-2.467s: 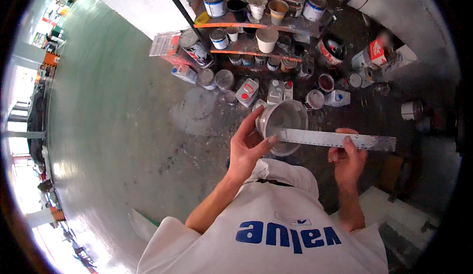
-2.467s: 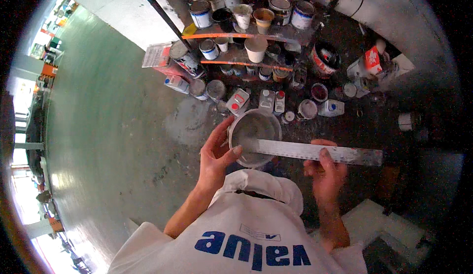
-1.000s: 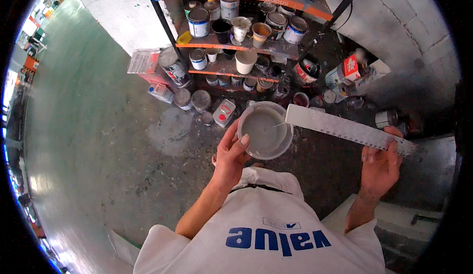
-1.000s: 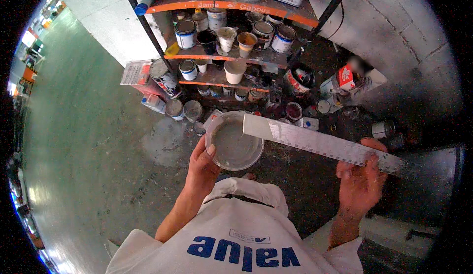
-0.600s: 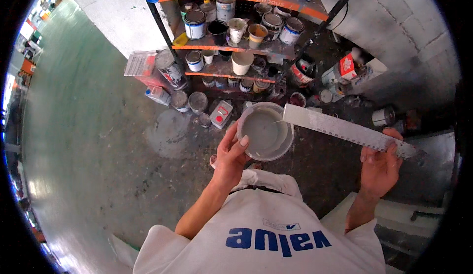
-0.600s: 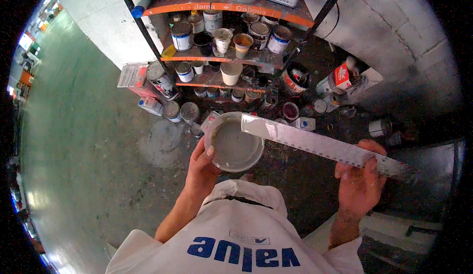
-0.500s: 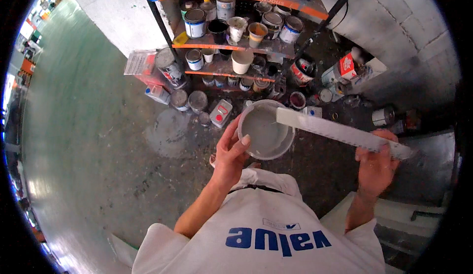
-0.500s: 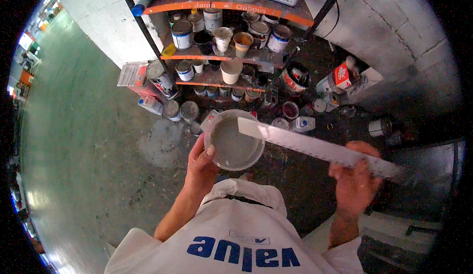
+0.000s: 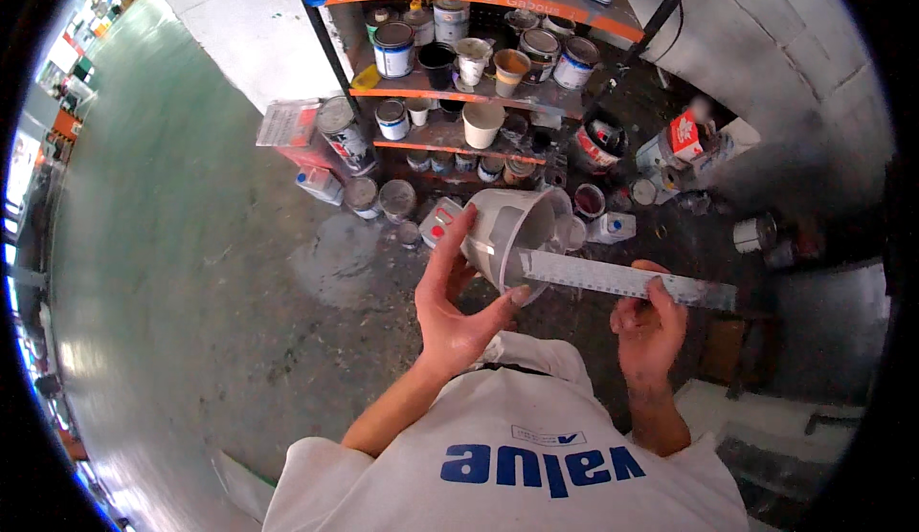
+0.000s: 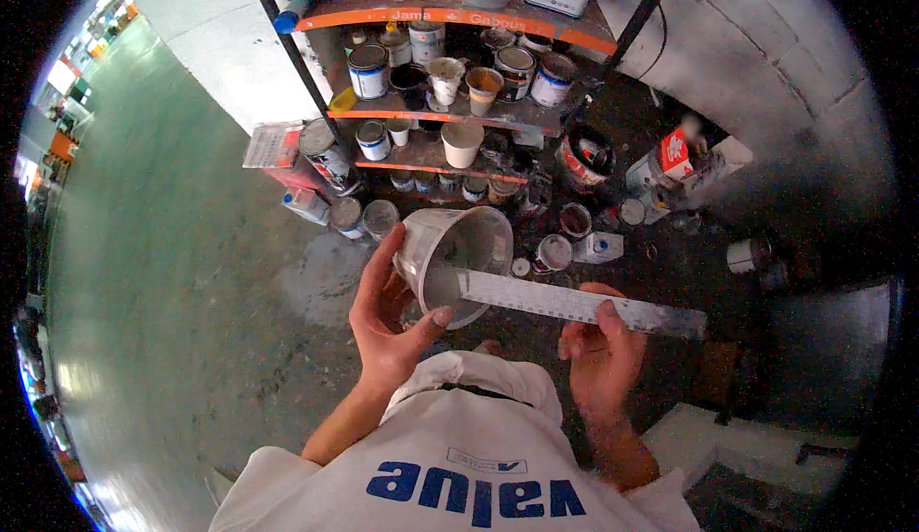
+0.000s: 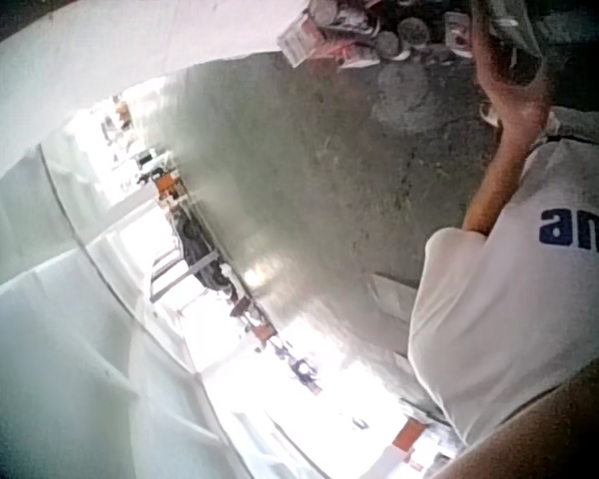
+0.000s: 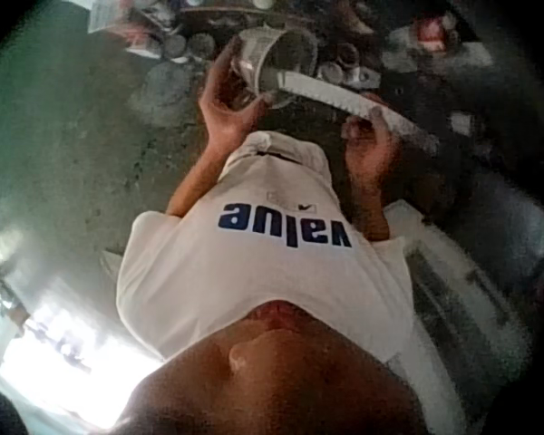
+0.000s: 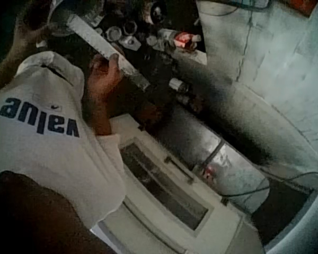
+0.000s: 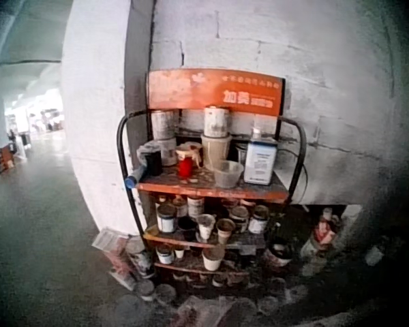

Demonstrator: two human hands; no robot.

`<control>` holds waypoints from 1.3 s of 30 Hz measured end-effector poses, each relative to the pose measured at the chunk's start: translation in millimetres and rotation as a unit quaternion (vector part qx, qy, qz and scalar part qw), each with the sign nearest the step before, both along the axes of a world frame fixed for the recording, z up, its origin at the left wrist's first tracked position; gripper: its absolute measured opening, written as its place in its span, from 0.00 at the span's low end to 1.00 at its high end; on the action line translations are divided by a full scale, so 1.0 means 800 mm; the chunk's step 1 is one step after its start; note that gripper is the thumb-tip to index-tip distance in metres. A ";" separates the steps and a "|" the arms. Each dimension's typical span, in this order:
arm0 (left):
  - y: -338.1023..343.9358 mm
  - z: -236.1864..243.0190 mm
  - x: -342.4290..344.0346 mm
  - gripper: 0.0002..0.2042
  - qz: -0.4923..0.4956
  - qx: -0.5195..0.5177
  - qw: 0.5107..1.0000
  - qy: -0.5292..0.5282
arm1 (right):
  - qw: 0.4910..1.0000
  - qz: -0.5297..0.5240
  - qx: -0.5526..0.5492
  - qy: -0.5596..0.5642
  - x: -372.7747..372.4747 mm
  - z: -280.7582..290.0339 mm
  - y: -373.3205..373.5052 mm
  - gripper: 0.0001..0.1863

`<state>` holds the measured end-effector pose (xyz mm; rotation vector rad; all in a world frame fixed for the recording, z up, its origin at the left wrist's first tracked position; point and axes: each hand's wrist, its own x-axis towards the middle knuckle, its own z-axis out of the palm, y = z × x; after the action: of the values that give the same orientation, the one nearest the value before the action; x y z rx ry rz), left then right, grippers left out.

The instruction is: The person stirs a grey liquid in a plastic cup using a metal ruler, then walks to a shelf to retrieve a paint can. They open the can and continue stirring the contents with the ruler.

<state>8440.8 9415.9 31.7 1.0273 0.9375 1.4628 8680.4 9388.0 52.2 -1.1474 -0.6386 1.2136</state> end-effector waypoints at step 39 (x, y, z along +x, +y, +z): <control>-0.014 -0.047 0.015 0.38 -0.068 -0.199 0.936 -0.281 | 0.976 0.021 0.212 -0.046 0.084 0.078 0.015 0.18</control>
<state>8452.6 9404.8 -5.5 0.3335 0.6832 1.2763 8747.4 9400.0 114.9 -0.8342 -0.9449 0.9991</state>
